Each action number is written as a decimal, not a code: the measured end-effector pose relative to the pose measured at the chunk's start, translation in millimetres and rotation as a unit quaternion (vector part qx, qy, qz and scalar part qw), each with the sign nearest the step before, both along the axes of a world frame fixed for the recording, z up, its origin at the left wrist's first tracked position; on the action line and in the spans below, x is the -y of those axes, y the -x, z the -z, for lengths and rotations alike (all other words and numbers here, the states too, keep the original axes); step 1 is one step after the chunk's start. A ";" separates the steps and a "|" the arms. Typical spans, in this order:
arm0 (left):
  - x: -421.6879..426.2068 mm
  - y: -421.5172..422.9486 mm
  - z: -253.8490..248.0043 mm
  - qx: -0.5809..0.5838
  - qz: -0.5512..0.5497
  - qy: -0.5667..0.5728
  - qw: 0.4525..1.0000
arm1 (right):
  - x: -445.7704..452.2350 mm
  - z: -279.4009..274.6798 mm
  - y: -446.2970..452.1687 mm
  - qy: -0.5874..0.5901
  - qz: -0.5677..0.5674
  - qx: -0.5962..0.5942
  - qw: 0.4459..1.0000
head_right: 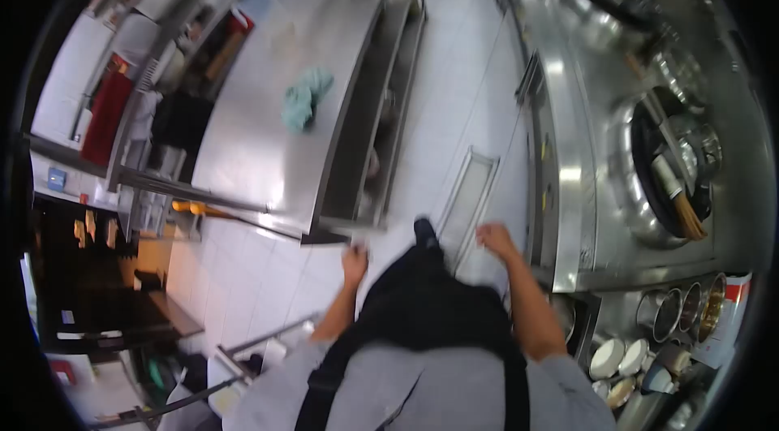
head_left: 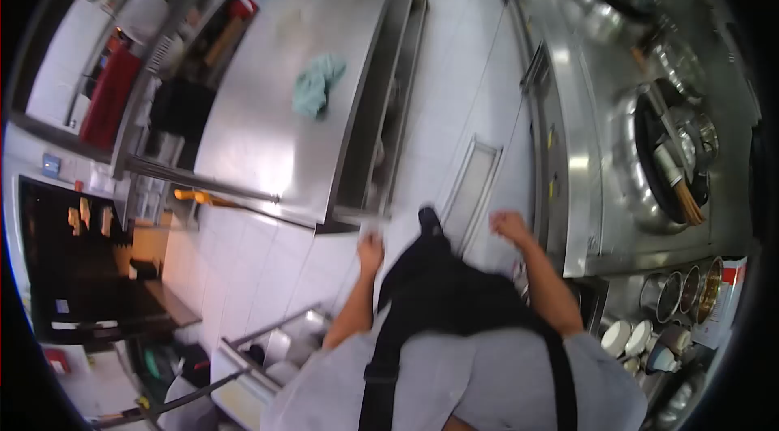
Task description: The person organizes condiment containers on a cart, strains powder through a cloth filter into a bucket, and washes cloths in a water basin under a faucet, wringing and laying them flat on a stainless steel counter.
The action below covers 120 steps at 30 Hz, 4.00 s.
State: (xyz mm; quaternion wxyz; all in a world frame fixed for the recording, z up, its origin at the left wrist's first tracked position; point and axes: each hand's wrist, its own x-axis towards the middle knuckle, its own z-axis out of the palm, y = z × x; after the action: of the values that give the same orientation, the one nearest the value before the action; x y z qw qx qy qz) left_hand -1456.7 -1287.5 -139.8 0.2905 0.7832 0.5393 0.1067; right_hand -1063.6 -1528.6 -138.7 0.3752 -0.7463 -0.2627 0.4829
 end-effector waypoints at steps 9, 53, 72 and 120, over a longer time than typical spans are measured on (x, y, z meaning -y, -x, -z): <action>-293.8 -262.1 -208.1 0.157 0.075 -0.360 0.917 | -204.1 7.7 -47.0 -0.001 0.020 -0.036 0.999; -355.7 -276.8 -147.2 -0.152 0.047 -0.185 0.970 | -551.1 295.0 38.2 -0.013 0.145 -0.154 0.977; -437.7 -321.1 -181.1 -0.209 -0.340 -0.156 0.904 | -494.8 1.2 -350.6 0.136 0.064 0.197 0.969; -856.1 -1506.1 -318.0 -0.011 0.719 0.535 0.443 | -852.7 -275.5 -1046.8 -0.360 0.651 -0.069 0.665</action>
State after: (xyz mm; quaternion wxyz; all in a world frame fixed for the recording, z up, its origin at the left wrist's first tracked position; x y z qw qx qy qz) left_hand 49.4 -431.4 178.2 0.6184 0.5807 -0.2643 -0.4588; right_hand -16.8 -675.9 136.8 0.8505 -0.4988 0.1630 0.0339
